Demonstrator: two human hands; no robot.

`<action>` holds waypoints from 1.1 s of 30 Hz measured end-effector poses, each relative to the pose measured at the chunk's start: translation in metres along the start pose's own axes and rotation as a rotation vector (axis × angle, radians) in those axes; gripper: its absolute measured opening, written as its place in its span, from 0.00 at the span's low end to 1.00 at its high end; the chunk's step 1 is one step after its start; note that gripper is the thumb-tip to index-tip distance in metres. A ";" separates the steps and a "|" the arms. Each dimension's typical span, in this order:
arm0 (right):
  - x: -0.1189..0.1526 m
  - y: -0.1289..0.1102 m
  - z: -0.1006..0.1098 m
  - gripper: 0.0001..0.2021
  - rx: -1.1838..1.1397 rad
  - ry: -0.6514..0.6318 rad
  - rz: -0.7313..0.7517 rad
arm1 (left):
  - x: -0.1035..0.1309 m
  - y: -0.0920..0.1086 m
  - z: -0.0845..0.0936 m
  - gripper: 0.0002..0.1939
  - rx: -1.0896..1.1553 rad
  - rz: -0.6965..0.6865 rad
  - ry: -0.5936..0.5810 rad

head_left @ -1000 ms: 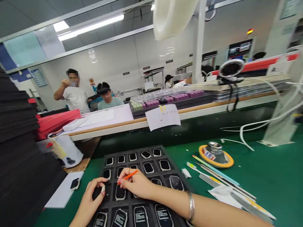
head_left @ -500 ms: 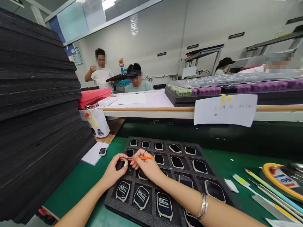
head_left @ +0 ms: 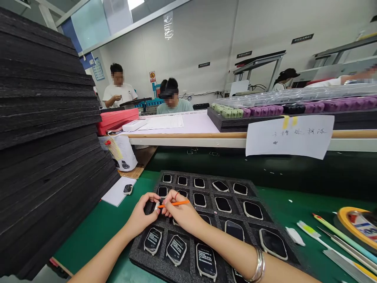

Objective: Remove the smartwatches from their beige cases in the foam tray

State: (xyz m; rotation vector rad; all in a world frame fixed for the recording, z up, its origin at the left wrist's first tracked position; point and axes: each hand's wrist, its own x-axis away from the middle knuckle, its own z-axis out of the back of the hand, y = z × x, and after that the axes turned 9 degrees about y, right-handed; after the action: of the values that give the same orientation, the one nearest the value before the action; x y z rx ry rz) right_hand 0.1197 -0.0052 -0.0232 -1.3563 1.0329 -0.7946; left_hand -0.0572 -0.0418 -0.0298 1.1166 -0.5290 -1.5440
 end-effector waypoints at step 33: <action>0.028 -0.007 0.000 0.06 -0.037 -0.057 -0.060 | 0.043 0.098 0.018 0.15 -0.700 0.124 -0.255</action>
State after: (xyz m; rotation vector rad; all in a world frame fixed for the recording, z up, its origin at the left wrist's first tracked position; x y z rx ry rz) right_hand 0.1311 -0.0316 -0.0199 -1.4392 0.9702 -0.7804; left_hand -0.0210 -0.1146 0.0416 0.3498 -0.1835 -1.5867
